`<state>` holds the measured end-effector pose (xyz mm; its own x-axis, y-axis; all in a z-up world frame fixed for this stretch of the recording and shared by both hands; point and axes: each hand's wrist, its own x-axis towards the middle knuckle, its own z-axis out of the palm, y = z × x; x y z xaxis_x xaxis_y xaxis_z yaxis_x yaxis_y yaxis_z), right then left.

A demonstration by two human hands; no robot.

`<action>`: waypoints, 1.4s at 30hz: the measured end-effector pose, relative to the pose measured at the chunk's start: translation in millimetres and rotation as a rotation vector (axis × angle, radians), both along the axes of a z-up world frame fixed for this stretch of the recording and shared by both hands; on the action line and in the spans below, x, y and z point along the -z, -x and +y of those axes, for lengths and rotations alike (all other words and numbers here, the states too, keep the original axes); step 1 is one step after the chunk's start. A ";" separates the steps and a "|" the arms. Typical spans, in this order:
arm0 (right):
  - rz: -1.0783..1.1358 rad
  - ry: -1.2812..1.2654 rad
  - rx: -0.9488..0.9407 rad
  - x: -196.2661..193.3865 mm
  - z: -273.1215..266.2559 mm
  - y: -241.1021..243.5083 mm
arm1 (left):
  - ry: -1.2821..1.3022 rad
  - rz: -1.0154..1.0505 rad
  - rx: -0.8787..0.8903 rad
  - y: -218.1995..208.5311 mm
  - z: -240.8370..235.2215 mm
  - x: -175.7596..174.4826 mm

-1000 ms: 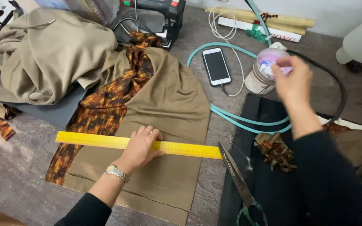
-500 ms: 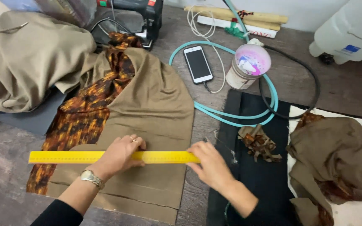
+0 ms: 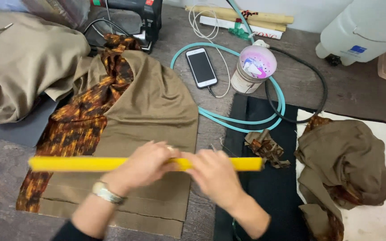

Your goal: Cutting out fabric pieces using scissors following chalk-marked lines on a work table.

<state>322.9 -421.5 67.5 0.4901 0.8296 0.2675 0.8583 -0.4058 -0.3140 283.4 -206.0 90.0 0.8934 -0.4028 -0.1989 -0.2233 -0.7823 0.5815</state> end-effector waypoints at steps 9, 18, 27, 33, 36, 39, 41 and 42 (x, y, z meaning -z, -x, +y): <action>0.609 -0.221 0.819 62.9 -165.0 -1.3 | 0.019 -0.435 -0.276 6.2 -38.3 39.0; 0.374 0.098 1.137 111.5 -202.3 -30.6 | -0.167 -0.326 -0.507 47.2 40.0 85.4; 0.265 -0.086 0.700 52.8 -88.2 -53.8 | -0.266 -0.348 -0.861 101.0 161.4 83.5; 0.334 -0.123 0.429 44.2 48.3 -70.6 | -0.235 -0.384 -0.963 82.5 203.6 86.7; 0.409 -0.135 0.366 35.0 118.6 -67.9 | -0.117 -0.408 -0.961 60.5 215.1 82.0; 0.483 -0.129 0.388 22.7 183.0 -72.7 | -0.045 -0.431 -0.893 33.1 223.0 74.7; 0.518 0.017 0.481 5.2 222.3 -78.2 | -0.043 -0.369 -0.851 15.0 229.3 73.1; 0.515 0.018 0.492 3.5 232.9 -80.4 | -0.037 -0.369 -0.842 7.1 233.7 80.5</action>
